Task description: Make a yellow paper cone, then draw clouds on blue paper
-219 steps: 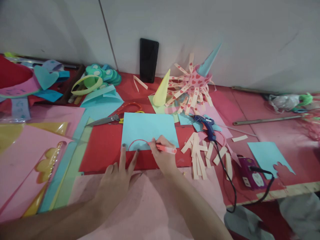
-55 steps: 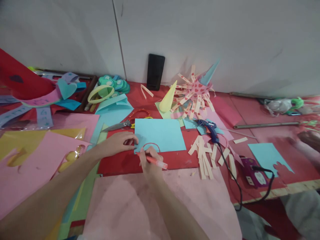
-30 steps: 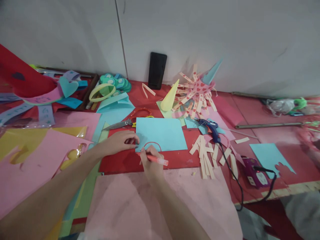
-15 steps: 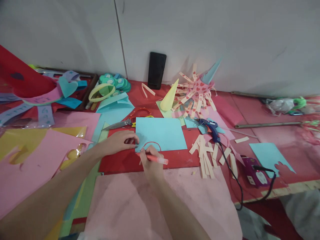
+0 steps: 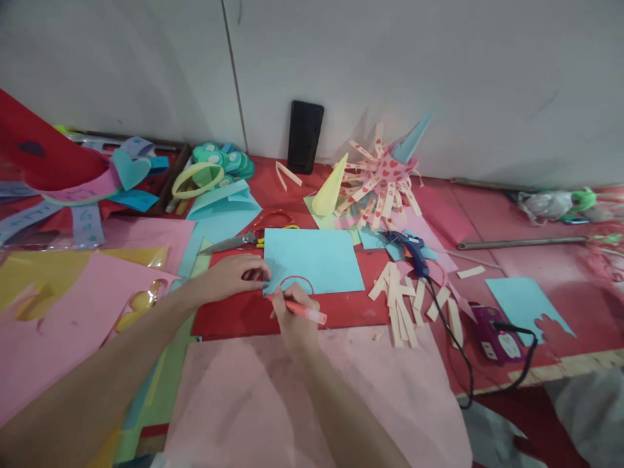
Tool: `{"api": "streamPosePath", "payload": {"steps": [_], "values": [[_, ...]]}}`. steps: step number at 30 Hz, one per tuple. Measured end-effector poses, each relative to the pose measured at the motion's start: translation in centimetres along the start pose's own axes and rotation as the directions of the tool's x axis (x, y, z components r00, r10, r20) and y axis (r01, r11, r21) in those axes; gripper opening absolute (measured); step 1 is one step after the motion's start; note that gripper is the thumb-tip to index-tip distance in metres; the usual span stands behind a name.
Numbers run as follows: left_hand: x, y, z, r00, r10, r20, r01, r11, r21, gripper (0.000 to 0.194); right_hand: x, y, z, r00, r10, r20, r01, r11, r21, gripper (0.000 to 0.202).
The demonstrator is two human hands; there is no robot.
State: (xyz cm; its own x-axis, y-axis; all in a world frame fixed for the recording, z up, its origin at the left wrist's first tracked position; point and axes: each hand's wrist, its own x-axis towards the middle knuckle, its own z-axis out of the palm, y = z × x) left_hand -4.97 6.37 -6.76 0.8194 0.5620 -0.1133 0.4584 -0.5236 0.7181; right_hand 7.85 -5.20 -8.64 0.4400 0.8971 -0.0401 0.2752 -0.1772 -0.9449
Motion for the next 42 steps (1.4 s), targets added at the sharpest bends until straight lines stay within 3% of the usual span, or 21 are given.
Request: {"api": "streamPosePath", "payload": {"steps": [9,27,42], "values": [[-0.09,-0.05,-0.08,1.000,-0.004,0.001,0.004,1.000,-0.001,0.014,-0.21,-0.07,-0.04,0.998,-0.017,-0.052,0.018,1.000,0.011,0.031],[-0.16,0.20,-0.17,1.000,-0.010,0.002,0.010,1.000,0.005,0.012,-0.23,-0.01,-0.06,0.999,-0.047,-0.012,0.046,0.998,-0.038,0.030],[-0.06,-0.04,-0.09,1.000,0.016,0.000,-0.016,1.000,0.008,0.015,-0.18,0.20,-0.14,1.000,0.016,0.000,-0.016,1.000,-0.008,0.030]]}}
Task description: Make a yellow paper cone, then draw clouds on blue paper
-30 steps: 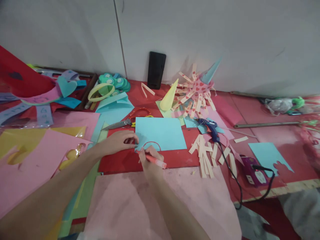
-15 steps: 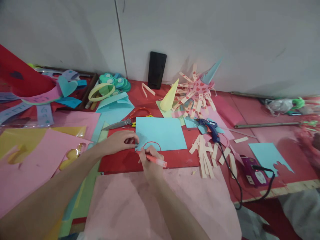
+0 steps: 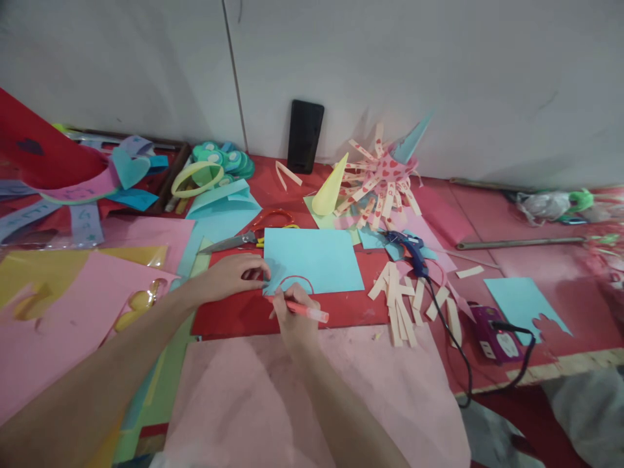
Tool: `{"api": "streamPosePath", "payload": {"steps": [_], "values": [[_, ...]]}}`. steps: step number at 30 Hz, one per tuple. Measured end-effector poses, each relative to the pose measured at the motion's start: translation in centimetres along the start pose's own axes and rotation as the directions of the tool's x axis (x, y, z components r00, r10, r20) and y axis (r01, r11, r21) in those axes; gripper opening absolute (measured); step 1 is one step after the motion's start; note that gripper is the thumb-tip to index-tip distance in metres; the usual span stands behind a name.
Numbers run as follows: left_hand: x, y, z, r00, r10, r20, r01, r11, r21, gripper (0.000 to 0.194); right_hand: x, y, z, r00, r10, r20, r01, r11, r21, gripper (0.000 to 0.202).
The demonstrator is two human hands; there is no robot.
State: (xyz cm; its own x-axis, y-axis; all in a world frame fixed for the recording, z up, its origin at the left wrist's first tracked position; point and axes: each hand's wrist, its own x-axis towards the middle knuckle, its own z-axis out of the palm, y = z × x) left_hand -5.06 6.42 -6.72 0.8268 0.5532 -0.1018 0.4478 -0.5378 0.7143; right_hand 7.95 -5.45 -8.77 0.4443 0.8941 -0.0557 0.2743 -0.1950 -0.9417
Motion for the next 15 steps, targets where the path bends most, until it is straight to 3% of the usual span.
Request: {"api": "streamPosePath", "payload": {"steps": [15], "values": [[-0.07,0.07,0.00,1.000,-0.023,0.003,0.023,1.000,-0.007,0.016,-0.13,-0.42,0.11,0.998,0.005,-0.059,-0.005,1.000,0.009,0.030]]}}
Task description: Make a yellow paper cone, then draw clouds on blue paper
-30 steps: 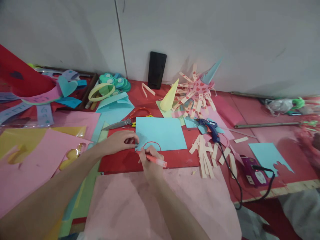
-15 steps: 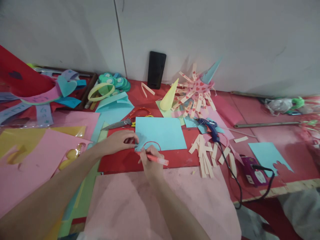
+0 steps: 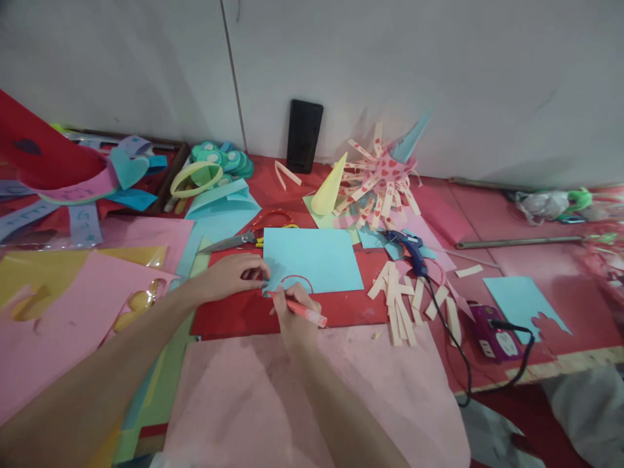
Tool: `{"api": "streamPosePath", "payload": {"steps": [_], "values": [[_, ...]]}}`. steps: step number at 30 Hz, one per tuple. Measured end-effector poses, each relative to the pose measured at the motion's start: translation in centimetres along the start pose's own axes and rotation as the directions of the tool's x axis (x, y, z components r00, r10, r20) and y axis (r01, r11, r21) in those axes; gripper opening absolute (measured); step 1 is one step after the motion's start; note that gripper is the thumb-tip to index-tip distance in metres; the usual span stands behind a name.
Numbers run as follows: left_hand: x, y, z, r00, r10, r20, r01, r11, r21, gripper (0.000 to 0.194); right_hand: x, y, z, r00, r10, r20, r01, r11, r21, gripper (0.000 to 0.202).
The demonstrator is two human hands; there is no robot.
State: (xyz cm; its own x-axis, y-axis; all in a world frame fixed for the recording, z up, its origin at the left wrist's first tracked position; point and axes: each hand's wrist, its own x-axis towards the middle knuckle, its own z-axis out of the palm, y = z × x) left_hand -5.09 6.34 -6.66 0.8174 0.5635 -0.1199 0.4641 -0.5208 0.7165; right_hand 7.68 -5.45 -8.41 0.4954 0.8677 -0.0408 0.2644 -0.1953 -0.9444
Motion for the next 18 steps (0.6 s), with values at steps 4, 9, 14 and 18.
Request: {"api": "streamPosePath", "payload": {"steps": [4,9,14,18], "values": [[-0.03,0.12,-0.05,1.000,0.011,-0.006,-0.011,1.000,-0.005,0.015,-0.06,0.13,0.07,1.000,-0.004,0.003,0.004,1.000,-0.007,0.030],[0.03,0.11,-0.05,1.000,-0.001,-0.004,0.001,1.000,0.001,0.014,-0.07,-0.05,0.10,1.000,-0.004,-0.009,0.004,1.000,-0.006,0.029],[0.00,0.10,-0.03,1.000,-0.002,-0.005,0.002,1.000,-0.001,0.014,0.00,-0.25,-0.03,0.999,0.012,-0.036,-0.012,1.000,-0.016,0.031],[0.00,0.10,-0.01,1.000,-0.001,-0.005,0.001,1.000,0.003,0.016,-0.01,0.03,0.02,1.000,-0.006,-0.001,0.006,1.000,-0.028,0.031]]}}
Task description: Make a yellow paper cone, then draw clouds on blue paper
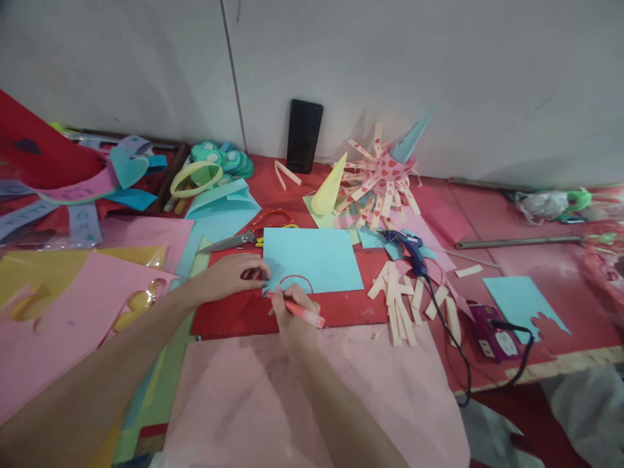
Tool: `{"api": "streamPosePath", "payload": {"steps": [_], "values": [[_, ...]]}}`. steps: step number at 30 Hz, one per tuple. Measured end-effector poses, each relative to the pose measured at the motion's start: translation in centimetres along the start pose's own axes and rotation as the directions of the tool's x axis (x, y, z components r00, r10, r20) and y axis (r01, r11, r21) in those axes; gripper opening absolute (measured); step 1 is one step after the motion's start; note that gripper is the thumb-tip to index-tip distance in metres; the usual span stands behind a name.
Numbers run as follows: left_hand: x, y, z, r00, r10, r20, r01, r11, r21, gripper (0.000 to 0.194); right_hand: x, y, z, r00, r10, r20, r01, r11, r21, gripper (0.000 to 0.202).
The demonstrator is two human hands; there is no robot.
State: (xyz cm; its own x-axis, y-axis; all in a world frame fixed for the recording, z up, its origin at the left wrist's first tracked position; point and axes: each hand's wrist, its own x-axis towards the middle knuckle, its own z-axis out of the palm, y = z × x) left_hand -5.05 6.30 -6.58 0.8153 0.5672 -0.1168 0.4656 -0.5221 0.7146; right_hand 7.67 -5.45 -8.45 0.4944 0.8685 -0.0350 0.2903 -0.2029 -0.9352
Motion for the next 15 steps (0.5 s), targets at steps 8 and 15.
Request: {"api": "streamPosePath", "payload": {"steps": [8,15], "values": [[0.01,-0.04,-0.02,1.000,-0.011,0.005,0.011,1.000,-0.001,0.013,-0.03,-0.23,-0.24,0.998,0.028,-0.058,-0.027,0.999,0.022,0.031],[0.07,0.03,-0.06,1.000,-0.013,0.012,0.013,1.000,0.003,0.016,-0.09,0.02,-0.76,0.999,-0.001,-0.035,0.005,0.996,0.092,0.033]]}}
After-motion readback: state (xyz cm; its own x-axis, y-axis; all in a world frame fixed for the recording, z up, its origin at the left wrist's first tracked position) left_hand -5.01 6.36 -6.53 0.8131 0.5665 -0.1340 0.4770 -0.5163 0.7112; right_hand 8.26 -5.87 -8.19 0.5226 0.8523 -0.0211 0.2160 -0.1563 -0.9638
